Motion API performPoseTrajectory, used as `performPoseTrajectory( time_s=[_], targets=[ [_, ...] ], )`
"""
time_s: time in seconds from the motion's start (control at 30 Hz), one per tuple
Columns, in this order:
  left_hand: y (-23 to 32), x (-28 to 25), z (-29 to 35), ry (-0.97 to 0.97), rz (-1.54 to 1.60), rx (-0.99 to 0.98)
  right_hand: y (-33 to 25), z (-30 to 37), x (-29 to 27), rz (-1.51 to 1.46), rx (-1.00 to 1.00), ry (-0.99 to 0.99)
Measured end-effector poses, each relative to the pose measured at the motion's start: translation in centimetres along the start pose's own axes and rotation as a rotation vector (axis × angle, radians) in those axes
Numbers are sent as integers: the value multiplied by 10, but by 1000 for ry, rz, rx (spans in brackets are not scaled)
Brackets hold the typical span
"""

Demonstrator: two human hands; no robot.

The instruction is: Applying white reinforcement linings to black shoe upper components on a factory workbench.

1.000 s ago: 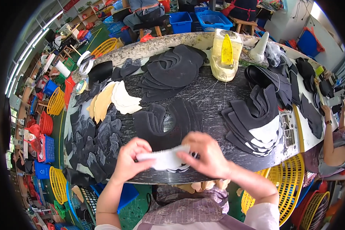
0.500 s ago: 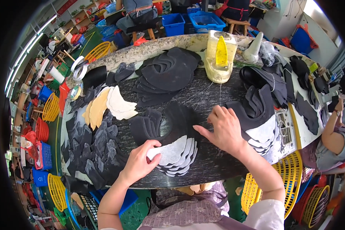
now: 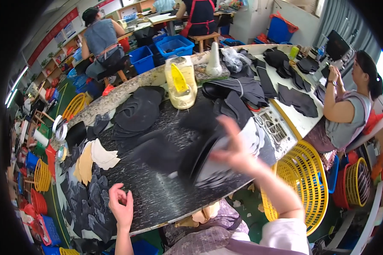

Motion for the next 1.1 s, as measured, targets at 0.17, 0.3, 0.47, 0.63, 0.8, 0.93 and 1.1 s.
performPoseTrajectory(
  time_s=[0.17,0.3,0.47,0.63,0.8,0.93,1.1],
  targets=[
    [34,20,-2,-137,-19,350,39,-31,-133,685,54,318],
    [7,3,-42,-112,-219,470,-29,-52,-3,928,-625,103],
    [-55,8,-129,-172,-234,439,-9,-113,178,978,-1173,-207],
    [-74,11,-133,-316,-251,498,3,-157,174,525,-774,-628],
    [-61,17,-150,-440,-365,580,17,-168,192,284,-606,-873],
    [-68,16,-141,-236,-248,674,30,-176,191,108,-211,-671],
    [-63,-6,-135,37,-184,709,38,-158,200,33,-140,-517]
  ],
)
Point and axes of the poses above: each hand's wrist, its own z-axis away from the middle knuckle, its own x-axis out of the palm, y = z × x, the point moved 6 cm from there along -z, towards the middle knuckle, and after that the axes turned 7 degrees about y, right-handed, at the moved point
